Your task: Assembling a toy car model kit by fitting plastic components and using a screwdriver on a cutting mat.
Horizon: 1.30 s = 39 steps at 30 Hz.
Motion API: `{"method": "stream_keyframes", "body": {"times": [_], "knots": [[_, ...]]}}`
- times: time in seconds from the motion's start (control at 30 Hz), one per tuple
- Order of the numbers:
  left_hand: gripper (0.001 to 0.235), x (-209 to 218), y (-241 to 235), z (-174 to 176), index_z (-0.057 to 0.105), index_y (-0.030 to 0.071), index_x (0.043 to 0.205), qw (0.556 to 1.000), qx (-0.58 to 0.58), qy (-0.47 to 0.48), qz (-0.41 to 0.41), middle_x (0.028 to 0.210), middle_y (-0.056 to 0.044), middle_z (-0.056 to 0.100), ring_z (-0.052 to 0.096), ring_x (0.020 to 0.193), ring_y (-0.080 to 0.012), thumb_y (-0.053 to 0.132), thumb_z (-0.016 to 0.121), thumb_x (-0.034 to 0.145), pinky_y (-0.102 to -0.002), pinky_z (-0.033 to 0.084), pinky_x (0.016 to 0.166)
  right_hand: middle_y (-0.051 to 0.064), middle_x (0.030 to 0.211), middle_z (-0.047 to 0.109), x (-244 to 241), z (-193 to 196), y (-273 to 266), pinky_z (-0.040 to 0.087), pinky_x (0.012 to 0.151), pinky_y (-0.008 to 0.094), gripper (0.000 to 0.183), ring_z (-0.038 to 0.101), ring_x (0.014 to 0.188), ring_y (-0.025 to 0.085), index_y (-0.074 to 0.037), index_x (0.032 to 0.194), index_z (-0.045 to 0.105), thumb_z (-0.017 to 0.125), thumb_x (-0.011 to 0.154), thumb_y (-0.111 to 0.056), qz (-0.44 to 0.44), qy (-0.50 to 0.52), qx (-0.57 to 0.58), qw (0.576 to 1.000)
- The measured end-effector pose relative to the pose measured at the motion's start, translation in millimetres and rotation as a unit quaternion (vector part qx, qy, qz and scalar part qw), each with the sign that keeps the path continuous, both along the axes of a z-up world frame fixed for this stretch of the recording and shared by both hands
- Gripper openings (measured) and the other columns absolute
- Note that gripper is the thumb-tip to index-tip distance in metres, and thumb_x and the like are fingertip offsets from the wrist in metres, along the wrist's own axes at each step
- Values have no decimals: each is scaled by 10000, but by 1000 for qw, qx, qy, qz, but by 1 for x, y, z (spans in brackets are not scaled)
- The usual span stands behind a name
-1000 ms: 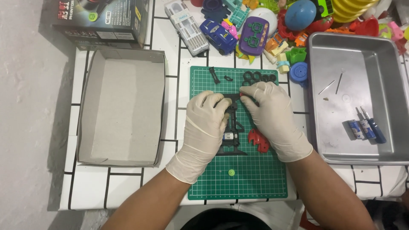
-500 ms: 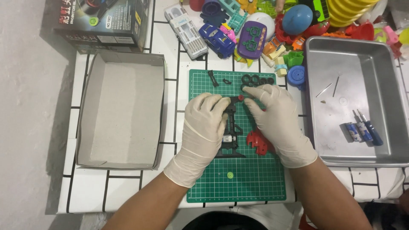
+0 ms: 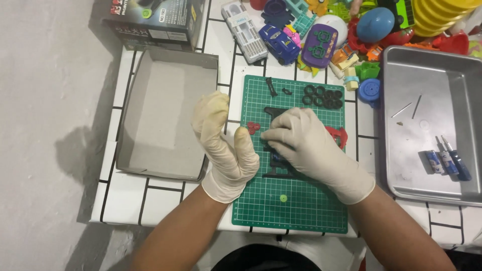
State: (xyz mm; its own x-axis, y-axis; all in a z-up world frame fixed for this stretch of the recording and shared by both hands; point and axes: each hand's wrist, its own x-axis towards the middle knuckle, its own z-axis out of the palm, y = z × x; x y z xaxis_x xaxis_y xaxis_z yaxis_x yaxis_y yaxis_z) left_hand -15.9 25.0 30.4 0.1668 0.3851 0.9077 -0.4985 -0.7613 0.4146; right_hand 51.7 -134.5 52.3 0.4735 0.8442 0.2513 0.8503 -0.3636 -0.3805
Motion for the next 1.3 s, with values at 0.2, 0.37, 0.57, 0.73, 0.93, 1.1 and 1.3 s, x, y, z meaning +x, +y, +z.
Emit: {"method": "stream_keyframes", "body": {"times": [0.2,0.37,0.57,0.73,0.93,1.1,1.3], "knots": [[295,4,0,3,463,-52,1259,1000,-1,-9,-14,1194,-209,542,546,1177,-397,162,474,1056,-635,391,1116,24,862,692,-7,4,17,484,781,384,71,666,905,230,-135,937,780,717,930,-165,79,-74,-98,989],[299,4,2,2,465,-40,1268,1000,3,-2,-4,1230,-206,542,543,1229,-399,172,478,1058,-644,361,1141,5,848,688,-3,-2,25,490,746,364,63,654,873,209,-159,948,787,745,904,-174,78,-96,-132,983],[325,3,3,0,456,-55,1281,1000,11,5,-16,1212,-210,533,539,1206,-399,182,474,1059,-637,387,1109,-20,770,597,1,-6,28,477,659,344,79,598,750,197,-146,885,744,720,911,-217,92,-120,-157,976],[323,5,0,-3,465,-56,1286,1000,2,0,-25,1209,-215,542,547,1188,-410,165,484,1051,-630,417,1083,-12,739,541,3,-12,31,461,618,347,126,577,711,209,-124,858,702,686,929,-226,85,-128,-172,973],[311,6,2,0,480,-61,1286,999,22,2,-38,1208,-208,546,547,1165,-397,154,474,1062,-585,430,1055,4,759,544,-1,6,28,467,652,349,44,588,755,209,-101,872,701,690,877,-143,74,-122,-171,975],[222,14,-7,5,634,7,1193,992,59,40,-101,1130,-130,644,603,1061,-320,103,523,1026,-498,475,983,115,911,667,7,31,-15,533,824,399,67,642,943,271,-19,944,749,782,886,-25,-9,201,149,968],[164,17,-18,9,703,39,1118,973,97,55,-200,966,-57,642,632,901,-265,130,650,992,-398,531,774,109,888,640,16,3,-43,506,810,337,35,620,914,203,0,913,731,762,902,-13,-44,286,307,906]]}}
